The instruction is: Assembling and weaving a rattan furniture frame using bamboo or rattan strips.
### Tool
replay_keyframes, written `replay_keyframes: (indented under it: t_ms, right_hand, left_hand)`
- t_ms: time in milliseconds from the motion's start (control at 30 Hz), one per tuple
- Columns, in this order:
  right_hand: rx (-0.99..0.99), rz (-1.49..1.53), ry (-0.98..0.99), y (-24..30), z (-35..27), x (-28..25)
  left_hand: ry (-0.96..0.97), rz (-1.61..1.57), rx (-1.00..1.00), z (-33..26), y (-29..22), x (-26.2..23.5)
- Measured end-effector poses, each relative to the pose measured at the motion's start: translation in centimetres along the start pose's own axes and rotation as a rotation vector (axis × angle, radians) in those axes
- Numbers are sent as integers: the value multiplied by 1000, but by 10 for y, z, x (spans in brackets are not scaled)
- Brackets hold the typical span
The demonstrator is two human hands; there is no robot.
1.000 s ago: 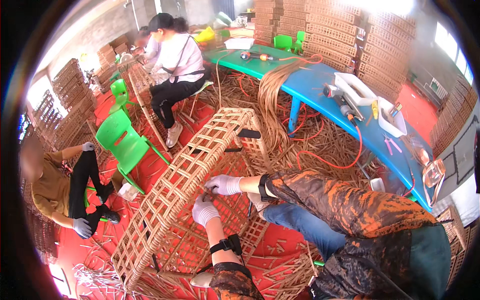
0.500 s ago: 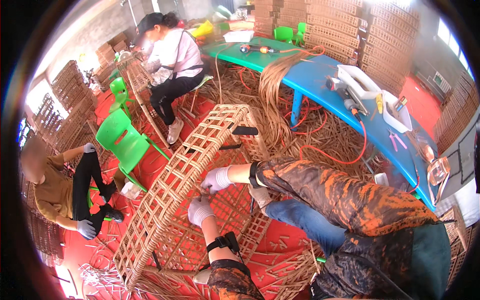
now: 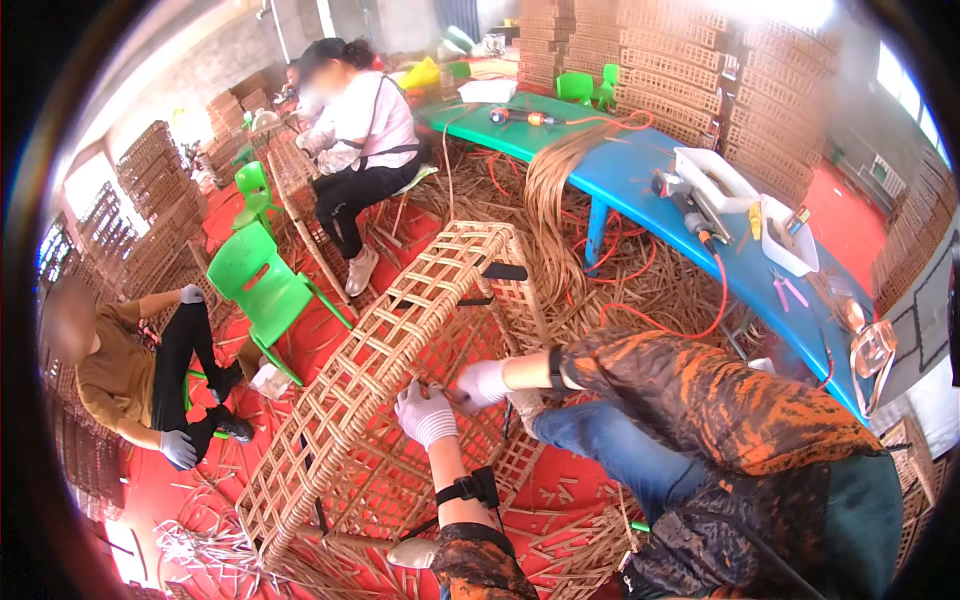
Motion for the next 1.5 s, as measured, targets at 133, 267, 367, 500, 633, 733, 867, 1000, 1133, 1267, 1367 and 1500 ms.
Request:
replay_keyframes:
  t_ms: [133, 267, 367, 500, 633, 733, 867, 1000, 1133, 1267, 1367, 1500]
  right_hand:
    - [-133, 9, 73, -20, -84, 44]
    - [81, 206, -95, -88, -190, 65]
    - [148, 216, -124, -91, -221, 97]
    - [157, 187, -188, -85, -206, 101]
    - [189, 66, -197, -101, -229, 82]
    - [334, 19, -199, -116, -246, 97]
    - [408, 171, -225, -127, -291, 139]
    - [606, 429, -140, -138, -335, 209]
    - [584, 460, -18, -182, -387, 342]
    - [599, 278, 270, -215, -460, 434]
    - [589, 64, 320, -225, -466, 399]
    - [689, -203, 233, -198, -330, 182]
  left_hand:
    - [286, -283, -170, 5, 14, 23]
    - [444, -511, -264, 1, -14, 30]
    - [475, -380, -333, -1, -29, 15]
    - [430, -542, -285, 7, 44, 72]
    - [568, -728, -246, 6, 1, 63]
    - [565, -842, -268, 5, 12, 64]
    - [560, -837, -276, 3, 12, 65]
    - [500, -863, -289, -1, 20, 62]
    - [468, -840, -274, -5, 22, 63]
    - [347, -657, -177, 0, 27, 69]
    - [260, -381, -140, 22, 53, 77]
    - [356, -571, -144, 39, 37, 80]
Point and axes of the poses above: each hand's wrist, its own z-axis towards the middle knuckle, its own x-axis out of the palm, y = z × x, the point moved 7 cm from there along z, towards the middle knuckle, and after that the axes turned 11 degrees about y, right-handed, at the moved point
